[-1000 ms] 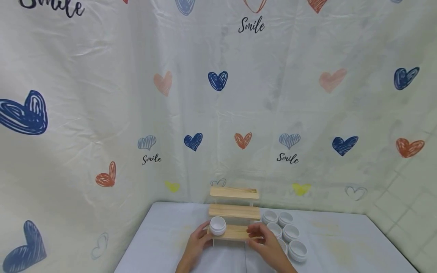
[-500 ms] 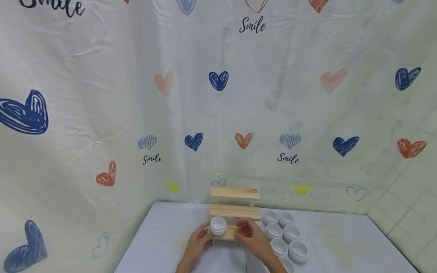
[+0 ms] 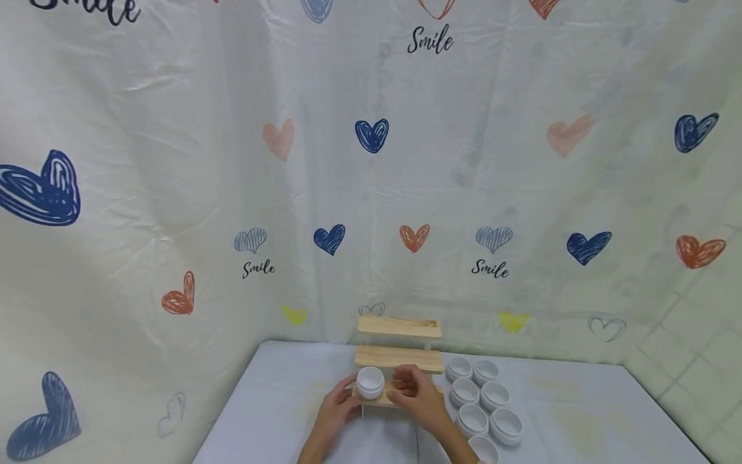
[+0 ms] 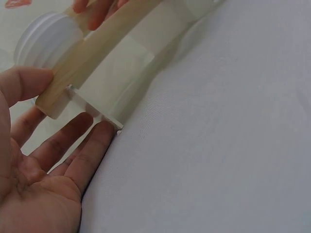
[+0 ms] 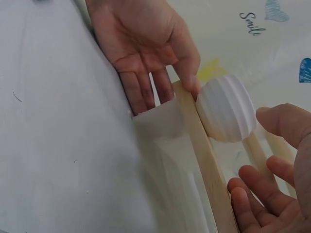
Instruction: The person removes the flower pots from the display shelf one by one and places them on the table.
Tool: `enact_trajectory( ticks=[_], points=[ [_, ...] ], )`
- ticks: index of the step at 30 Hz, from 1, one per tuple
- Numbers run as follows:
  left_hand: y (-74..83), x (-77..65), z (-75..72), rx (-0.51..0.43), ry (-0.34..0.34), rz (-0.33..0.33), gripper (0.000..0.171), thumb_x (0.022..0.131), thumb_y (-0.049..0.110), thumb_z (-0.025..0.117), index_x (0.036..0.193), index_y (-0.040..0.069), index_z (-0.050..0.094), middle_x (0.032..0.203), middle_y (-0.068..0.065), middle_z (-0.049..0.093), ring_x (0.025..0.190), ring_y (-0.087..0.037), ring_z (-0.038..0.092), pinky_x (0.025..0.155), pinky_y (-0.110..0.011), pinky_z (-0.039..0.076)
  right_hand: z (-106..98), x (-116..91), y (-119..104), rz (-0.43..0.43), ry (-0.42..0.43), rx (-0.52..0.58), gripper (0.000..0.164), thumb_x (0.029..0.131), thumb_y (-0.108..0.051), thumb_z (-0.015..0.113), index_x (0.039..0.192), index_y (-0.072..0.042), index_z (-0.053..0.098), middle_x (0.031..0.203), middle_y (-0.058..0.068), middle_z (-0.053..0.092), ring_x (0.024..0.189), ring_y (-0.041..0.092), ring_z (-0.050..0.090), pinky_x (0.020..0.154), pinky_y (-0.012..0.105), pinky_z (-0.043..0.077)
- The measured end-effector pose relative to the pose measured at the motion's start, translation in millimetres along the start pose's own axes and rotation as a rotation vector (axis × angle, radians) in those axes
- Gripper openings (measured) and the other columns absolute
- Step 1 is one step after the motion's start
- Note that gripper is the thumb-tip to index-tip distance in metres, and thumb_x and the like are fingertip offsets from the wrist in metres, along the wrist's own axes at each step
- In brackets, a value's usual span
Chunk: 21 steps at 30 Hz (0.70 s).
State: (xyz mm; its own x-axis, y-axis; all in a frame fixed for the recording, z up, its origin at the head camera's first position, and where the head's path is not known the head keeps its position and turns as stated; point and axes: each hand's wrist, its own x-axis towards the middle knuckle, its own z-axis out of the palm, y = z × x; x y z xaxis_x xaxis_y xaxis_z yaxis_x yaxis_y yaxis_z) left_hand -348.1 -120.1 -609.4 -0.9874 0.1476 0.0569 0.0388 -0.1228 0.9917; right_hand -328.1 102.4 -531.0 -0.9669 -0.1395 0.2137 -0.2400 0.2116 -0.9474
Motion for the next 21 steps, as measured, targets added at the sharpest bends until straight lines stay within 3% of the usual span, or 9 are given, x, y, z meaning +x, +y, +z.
enact_trajectory(
  ticks=[11,21],
  points=[
    [-2.3,1.2,-0.7,-0.019,0.008,-0.029,0.062,0.094,0.019,0.071,0.15,0.006,0.049,0.123,-0.015,0.071,0.106,-0.019,0.07,0.087,-0.035,0.061,8.1,5.7,-0.1,-0.035,-0.083,-0.027,0.05,0.087,-0.011,0.078,0.129,0.005,0.056,0.124,0.027,0.066,0.112,0.039,0.064,0.087,0.025,0.056],
    [-0.1,0.2,-1.6,0.005,0.001,-0.018,0.061,0.095,0.02,0.071,0.15,0.008,0.05,0.125,-0.015,0.071,0.108,-0.019,0.069,0.089,-0.035,0.06,17.4,10.4,2.5,-0.023,-0.086,-0.054,0.053,0.086,-0.017,0.081,0.13,0.002,0.058,0.124,0.02,0.068,0.111,0.028,0.065,0.086,0.025,0.055]
  ],
)
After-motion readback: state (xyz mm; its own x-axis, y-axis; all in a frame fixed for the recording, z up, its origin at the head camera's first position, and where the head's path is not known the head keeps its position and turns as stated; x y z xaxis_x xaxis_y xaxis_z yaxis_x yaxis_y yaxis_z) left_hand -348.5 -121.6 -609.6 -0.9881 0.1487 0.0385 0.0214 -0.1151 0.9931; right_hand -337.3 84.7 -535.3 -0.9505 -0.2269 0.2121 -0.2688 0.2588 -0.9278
